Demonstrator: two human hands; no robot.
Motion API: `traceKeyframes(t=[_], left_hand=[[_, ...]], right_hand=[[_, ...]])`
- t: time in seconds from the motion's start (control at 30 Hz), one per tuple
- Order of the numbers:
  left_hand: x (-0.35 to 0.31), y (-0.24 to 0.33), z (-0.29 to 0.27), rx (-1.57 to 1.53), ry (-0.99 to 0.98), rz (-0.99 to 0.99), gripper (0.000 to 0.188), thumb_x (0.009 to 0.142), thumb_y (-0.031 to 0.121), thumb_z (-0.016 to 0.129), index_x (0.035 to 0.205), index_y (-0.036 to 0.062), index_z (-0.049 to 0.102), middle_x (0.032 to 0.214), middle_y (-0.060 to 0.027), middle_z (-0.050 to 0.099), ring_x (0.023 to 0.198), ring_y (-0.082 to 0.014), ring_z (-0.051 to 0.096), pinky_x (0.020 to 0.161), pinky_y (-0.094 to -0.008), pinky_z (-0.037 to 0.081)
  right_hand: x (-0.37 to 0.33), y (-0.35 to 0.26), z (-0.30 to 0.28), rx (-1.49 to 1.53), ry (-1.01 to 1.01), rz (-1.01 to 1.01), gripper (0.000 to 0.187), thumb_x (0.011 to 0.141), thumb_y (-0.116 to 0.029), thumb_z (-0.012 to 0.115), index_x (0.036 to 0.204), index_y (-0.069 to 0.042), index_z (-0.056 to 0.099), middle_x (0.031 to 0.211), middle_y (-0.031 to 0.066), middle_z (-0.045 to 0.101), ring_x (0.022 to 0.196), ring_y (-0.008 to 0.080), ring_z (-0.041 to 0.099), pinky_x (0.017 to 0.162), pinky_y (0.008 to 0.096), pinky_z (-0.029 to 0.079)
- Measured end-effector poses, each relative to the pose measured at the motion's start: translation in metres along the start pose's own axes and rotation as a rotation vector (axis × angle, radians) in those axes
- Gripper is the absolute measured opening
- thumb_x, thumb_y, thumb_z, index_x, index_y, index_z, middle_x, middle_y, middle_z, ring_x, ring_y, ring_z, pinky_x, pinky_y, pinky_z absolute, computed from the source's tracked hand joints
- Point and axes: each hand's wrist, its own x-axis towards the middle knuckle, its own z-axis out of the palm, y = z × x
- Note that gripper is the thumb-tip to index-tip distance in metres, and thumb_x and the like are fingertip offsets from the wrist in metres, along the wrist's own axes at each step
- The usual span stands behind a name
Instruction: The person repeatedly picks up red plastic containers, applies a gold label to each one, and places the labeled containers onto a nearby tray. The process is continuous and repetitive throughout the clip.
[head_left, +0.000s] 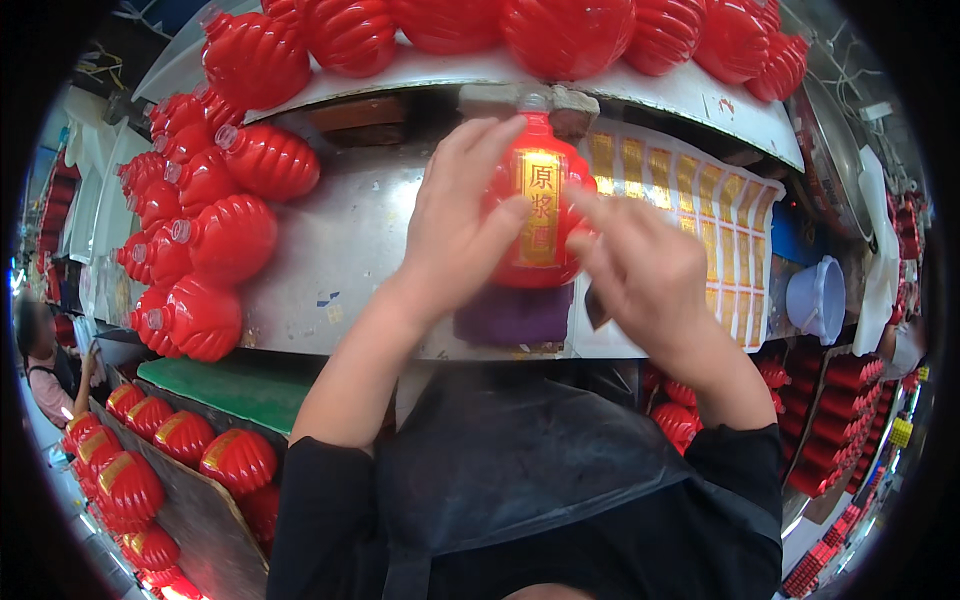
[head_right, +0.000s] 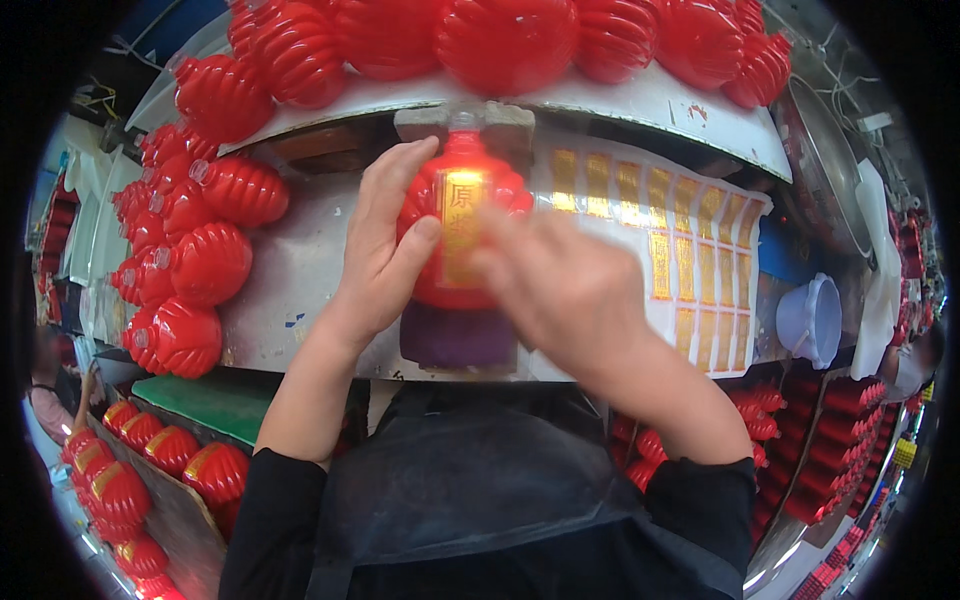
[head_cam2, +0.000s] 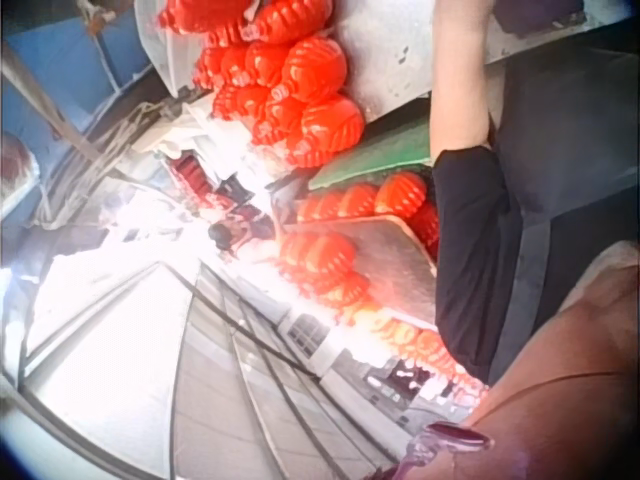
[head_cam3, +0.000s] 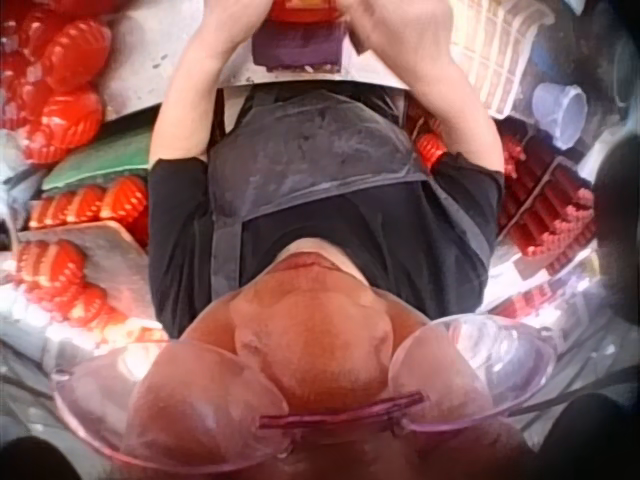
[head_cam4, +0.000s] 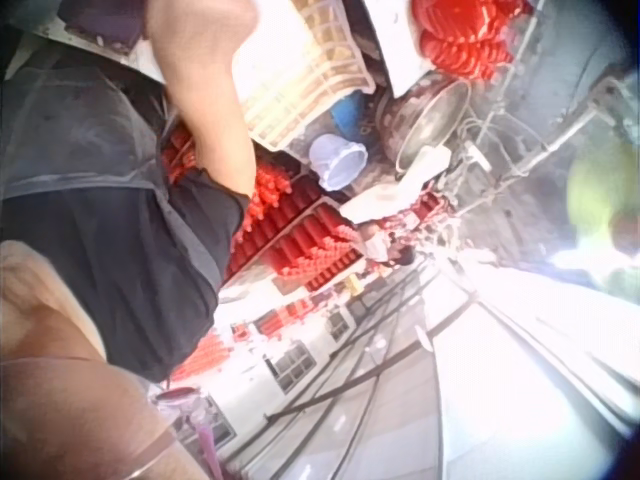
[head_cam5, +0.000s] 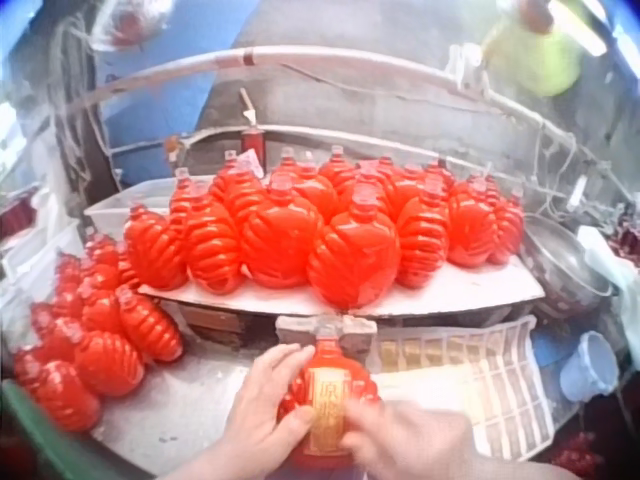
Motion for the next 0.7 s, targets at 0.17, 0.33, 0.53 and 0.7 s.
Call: traceKeyframes(t=[0.17, 0.33, 0.53, 0.7], left_hand=[[-0.005, 0.007, -0.008, 0.273, -0.139, 0.09, 0.065, 0.089, 0.033, 0.073, 0.149, 0.0148, 0.057, 0.153, -0.0261, 0.043, 0.137, -0.046, 0.047, 0.116, -0.0512, 0.04], [-0.002, 0.007, -0.007, 0.247, -0.144, 0.064, 0.067, 0.088, 0.032, 0.074, 0.149, 0.012, 0.055, 0.15, -0.0273, 0.045, 0.134, -0.0473, 0.049, 0.114, -0.0514, 0.042], [-0.001, 0.0, -0.006, 0.223, -0.138, 0.078, 0.068, 0.09, 0.034, 0.072, 0.15, 0.0096, 0.052, 0.149, -0.0269, 0.047, 0.133, -0.0475, 0.05, 0.113, -0.0503, 0.043], [-0.011, -0.011, -0.006, -0.007, -0.122, -0.016, 0.084, 0.094, 0.041, 0.07, 0.161, 0.0046, 0.034, 0.158, -0.0279, 0.04, 0.146, -0.0485, 0.041, 0.121, -0.0491, 0.036]], right_hand=[[0.016, 0.018, 0.015, 0.289, -0.049, 0.229, 0.042, 0.093, -0.014, 0.078, 0.135, -0.011, 0.072, 0.084, 0.0075, 0.054, 0.067, 0.0167, 0.054, 0.062, 0.0282, 0.047], [0.018, 0.022, 0.024, 0.219, -0.047, 0.219, 0.044, 0.092, -0.017, 0.079, 0.135, -0.012, 0.073, 0.085, 0.0075, 0.055, 0.068, 0.017, 0.055, 0.062, 0.0299, 0.047], [0.025, 0.028, 0.023, 0.172, -0.05, 0.177, 0.042, 0.09, -0.025, 0.077, 0.13, -0.012, 0.072, 0.087, 0.0121, 0.059, 0.073, 0.0282, 0.064, 0.066, 0.0381, 0.053], [0.021, 0.027, 0.015, 0.417, -0.096, 0.384, 0.048, 0.093, -0.033, 0.074, 0.134, -0.009, 0.07, 0.107, 0.0125, 0.064, 0.075, 0.0208, 0.063, 0.07, 0.0318, 0.052]])
